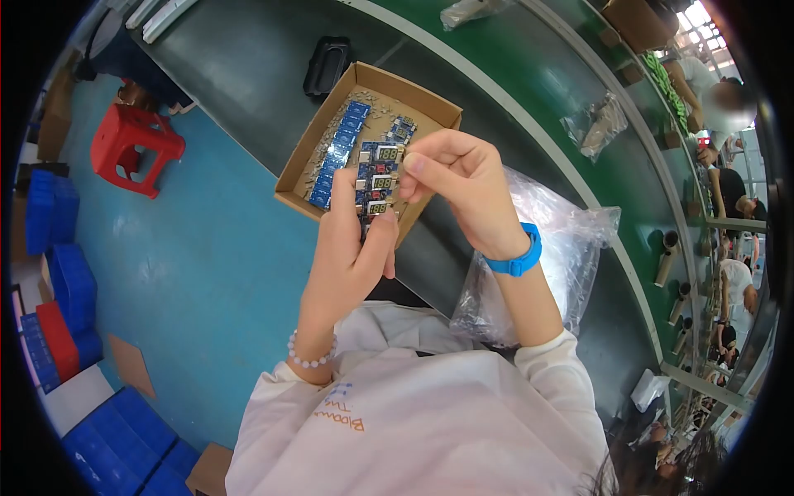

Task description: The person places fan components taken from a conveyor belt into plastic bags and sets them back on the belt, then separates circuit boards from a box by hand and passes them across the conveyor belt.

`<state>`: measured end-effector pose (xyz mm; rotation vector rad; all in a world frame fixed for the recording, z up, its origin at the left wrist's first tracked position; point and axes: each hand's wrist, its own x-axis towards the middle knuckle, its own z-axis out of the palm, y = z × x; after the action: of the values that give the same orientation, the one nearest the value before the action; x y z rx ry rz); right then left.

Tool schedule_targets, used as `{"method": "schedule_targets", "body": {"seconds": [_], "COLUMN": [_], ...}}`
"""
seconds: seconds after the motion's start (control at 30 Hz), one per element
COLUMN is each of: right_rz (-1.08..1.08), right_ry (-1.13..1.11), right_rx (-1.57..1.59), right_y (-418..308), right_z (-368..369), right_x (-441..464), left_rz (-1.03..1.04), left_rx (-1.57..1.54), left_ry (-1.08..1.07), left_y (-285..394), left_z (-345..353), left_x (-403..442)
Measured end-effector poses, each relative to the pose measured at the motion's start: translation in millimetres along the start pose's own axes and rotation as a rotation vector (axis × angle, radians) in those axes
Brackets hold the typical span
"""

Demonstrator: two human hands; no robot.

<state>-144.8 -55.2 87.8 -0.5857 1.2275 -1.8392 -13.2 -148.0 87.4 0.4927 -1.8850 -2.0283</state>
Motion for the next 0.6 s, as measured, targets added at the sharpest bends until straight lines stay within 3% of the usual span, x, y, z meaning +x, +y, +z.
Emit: {"method": "schedule_targets", "body": {"seconds": [0.2,0.33,0.37,0.4,0.5,0.6], "right_rz": [-0.014,-0.015,0.035,-0.177,-0.276,-0.379], "right_ry": [0.009,-0.373,-0.372,-0.229,0.125,0.108], "right_rx": [-0.050,-0.434,-0.576,-0.760,-1.297,-1.559], "right_y": [5.1,4.7,3.8,22.4,32.0,45.3], "right_z": [17.5,3.7,-4.4,-20.0,-28.7,-32.4], "right_x": [1.7,39.8,56.9,74.8,97.3,108.6], "left_rz": [-0.116,-0.141,-0.097,-0.050,-0.030,-0.055], "left_rx": [-0.029,-0.295,-0.301,-0.308,-0.335,-0.347], "left_ry": [0.015,-0.044,-0.015,0.015,0.094,0.114], "left_y": [-1.9,-14.1,-17.2,-19.2,-21.2,-29.1], "left_z": [-16.3,-47.5,-54.0,-58.5,-64.2,-64.4], "left_x": [-6.9,-19.3,-21.6,-23.7,-29.0,-33.2]}}
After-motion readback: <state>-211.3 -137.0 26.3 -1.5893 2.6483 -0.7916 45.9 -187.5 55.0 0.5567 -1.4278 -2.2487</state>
